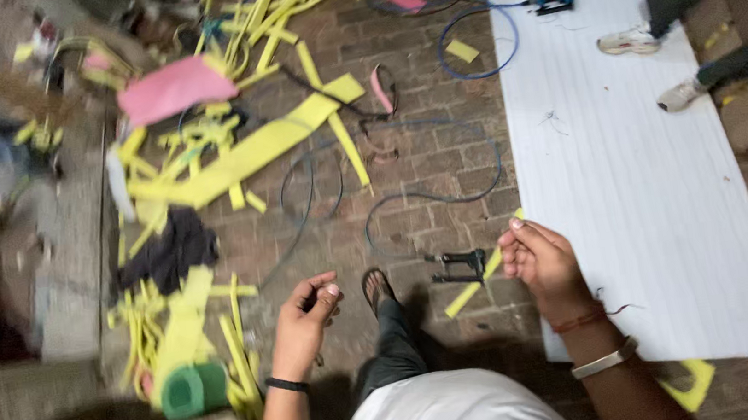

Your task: The person handles a small piece of yellow foam, tears off a scrap, and carries a large black foam sheet across the workshop. They measure a wooden frame with a tape measure, drape brown fabric over a foam-covered frame, and position a yellow foam ring on the workbench.

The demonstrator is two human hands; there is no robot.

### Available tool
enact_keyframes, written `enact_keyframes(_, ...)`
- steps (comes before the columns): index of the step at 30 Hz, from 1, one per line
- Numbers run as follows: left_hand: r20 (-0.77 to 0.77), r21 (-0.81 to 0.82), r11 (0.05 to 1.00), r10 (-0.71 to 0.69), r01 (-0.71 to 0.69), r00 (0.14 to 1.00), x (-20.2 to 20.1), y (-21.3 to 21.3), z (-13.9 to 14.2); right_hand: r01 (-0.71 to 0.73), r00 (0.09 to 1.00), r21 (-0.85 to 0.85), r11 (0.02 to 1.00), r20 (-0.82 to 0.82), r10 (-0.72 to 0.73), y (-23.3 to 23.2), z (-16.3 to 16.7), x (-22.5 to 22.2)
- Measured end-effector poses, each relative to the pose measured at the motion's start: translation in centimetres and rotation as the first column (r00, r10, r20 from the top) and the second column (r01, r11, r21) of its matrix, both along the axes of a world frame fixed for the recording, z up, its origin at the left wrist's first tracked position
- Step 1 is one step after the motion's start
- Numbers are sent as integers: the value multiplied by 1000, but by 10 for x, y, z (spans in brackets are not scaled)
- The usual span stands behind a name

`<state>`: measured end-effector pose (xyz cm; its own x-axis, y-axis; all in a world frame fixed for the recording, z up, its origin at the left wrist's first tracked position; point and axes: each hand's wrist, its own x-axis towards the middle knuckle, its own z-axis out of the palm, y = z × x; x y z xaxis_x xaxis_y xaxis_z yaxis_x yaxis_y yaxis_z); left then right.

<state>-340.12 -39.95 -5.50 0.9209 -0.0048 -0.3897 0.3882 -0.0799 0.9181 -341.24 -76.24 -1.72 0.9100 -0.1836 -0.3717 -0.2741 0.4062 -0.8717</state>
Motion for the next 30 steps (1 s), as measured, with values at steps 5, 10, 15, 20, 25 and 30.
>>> enact_keyframes(5,56,1,992,-127,128,990,141,-15,9,51,998,-137,989,-17,-54,-6,33,94)
enact_keyframes(10,100,33,959,-282,281,954,257,-40,25,46,999,-107,993,8,-45,-10,46,181)
enact_keyframes(15,81,14,939,-345,345,935,343,-85,25,114,991,-49,992,-69,-117,-33,29,255)
enact_keyframes(20,65,135,921,-375,365,925,449,-123,16,182,973,-68,981,-132,-189,-90,-4,372)
enact_keyframes(25,225,61,967,-255,248,940,595,-164,22,186,982,-271,944,16,-189,-142,-4,549)
enact_keyframes(30,166,286,937,-253,199,953,720,-226,54,208,925,-543,813,379,16,-197,54,708)
